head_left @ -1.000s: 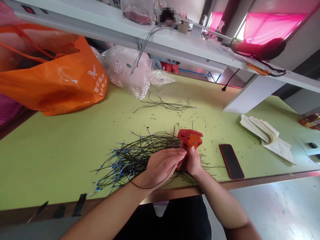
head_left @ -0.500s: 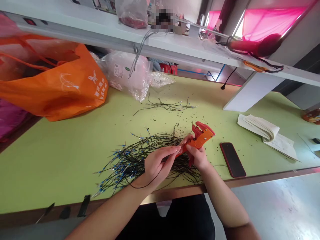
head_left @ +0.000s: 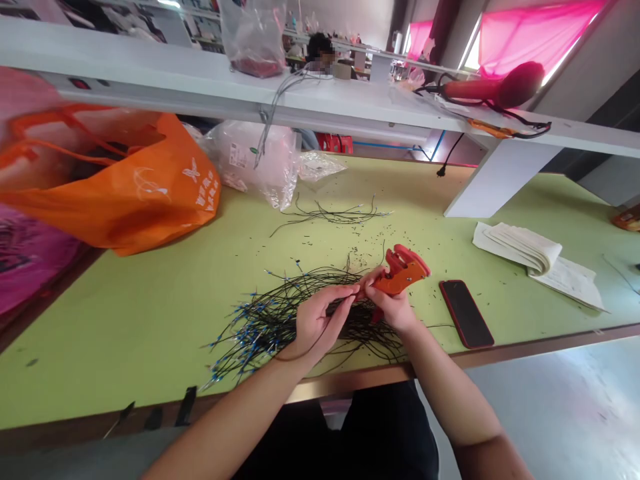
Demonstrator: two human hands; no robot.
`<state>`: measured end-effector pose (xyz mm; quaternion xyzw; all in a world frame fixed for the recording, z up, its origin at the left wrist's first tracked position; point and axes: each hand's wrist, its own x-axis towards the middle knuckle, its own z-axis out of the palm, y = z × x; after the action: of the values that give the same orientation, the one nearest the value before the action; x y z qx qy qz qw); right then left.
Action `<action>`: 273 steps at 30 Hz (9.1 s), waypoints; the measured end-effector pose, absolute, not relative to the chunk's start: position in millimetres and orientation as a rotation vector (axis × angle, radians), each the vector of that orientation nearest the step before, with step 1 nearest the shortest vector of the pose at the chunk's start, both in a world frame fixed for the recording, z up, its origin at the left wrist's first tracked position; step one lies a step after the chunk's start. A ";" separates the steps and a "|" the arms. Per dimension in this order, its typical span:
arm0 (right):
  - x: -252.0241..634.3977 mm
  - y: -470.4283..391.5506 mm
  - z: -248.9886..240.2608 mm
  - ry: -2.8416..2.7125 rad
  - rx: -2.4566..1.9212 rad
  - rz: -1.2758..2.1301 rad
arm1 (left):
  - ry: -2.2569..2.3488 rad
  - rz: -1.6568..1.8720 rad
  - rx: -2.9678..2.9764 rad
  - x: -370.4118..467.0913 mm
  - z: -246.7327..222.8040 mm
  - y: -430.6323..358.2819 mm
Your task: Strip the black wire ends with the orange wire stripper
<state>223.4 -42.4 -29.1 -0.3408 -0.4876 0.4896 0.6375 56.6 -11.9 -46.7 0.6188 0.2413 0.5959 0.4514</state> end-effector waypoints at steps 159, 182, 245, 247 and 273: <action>226.1 -36.0 -42.8 -0.994 -0.656 1.830 | 0.765 1.465 1.109 46.7 -33.1 36.2; 221.1 -37.3 -44.7 -1.086 -0.737 1.843 | 0.757 1.382 0.867 56.1 -39.7 25.4; 195.6 -37.2 -44.2 -0.909 -0.760 1.419 | 0.619 1.797 2.273 39.7 -31.3 18.9; 197.8 -36.2 -49.6 -0.897 -0.798 1.419 | 0.584 1.776 2.296 41.5 -32.8 17.0; 196.7 -38.3 -63.2 -0.785 -0.949 1.264 | 0.451 1.745 2.230 50.2 -37.4 9.8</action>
<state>196.7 -38.3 -63.2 -0.4152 -0.3435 0.5530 0.6354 50.2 9.8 -37.4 0.7703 0.1558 0.6030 0.1367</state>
